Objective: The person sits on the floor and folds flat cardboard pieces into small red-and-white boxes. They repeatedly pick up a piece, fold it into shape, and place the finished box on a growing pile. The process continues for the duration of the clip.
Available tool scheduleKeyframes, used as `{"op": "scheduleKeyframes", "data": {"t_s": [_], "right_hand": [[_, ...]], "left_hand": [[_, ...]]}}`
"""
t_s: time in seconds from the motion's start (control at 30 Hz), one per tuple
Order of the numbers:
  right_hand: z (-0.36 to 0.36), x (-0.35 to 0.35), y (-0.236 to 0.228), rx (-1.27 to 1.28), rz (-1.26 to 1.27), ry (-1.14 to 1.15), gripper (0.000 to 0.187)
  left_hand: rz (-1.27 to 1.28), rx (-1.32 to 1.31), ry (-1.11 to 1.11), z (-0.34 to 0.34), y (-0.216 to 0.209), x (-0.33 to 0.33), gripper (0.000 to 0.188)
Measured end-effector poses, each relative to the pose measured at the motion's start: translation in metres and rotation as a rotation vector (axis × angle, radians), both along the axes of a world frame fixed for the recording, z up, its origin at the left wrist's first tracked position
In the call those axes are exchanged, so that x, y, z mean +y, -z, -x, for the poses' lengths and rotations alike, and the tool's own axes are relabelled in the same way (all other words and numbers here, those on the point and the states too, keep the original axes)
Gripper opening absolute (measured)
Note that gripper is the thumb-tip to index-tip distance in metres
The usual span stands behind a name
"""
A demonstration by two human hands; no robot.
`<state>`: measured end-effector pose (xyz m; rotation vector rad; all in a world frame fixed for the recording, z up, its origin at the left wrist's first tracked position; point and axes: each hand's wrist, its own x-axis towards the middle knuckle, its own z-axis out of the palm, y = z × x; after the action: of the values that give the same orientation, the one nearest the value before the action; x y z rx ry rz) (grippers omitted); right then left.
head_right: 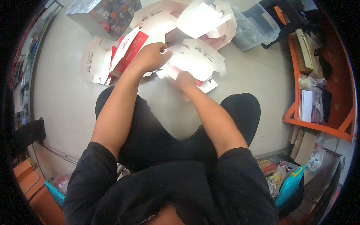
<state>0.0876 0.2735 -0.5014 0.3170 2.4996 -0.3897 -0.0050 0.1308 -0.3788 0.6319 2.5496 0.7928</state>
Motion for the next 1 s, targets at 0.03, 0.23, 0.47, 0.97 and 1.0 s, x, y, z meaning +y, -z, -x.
{"op": "scheduleKeyframes", "data": {"t_s": [0.03,0.23,0.47,0.97,1.0], "right_hand": [[0.005,0.012,-0.017,0.039,0.013,-0.086,0.023],[-0.006,0.046,-0.074,0.074,0.427,0.35,0.036],[-0.033,0.062,-0.084,0.019,1.068,0.932,0.039],[-0.041,0.077,-0.141,0.542,1.388,0.627,0.028],[-0.042,0.085,-0.148,0.586,1.234,0.552,0.03]], "left_hand": [[0.004,-0.002,0.0,0.001,0.0,0.001,0.057],[0.038,-0.158,0.008,0.0,-0.011,-0.001,0.067],[0.048,-0.269,-0.081,-0.016,-0.015,0.008,0.08],[-0.188,-0.44,0.006,-0.021,-0.031,0.008,0.081],[-0.062,-0.372,-0.074,-0.018,-0.031,0.006,0.076]]}}
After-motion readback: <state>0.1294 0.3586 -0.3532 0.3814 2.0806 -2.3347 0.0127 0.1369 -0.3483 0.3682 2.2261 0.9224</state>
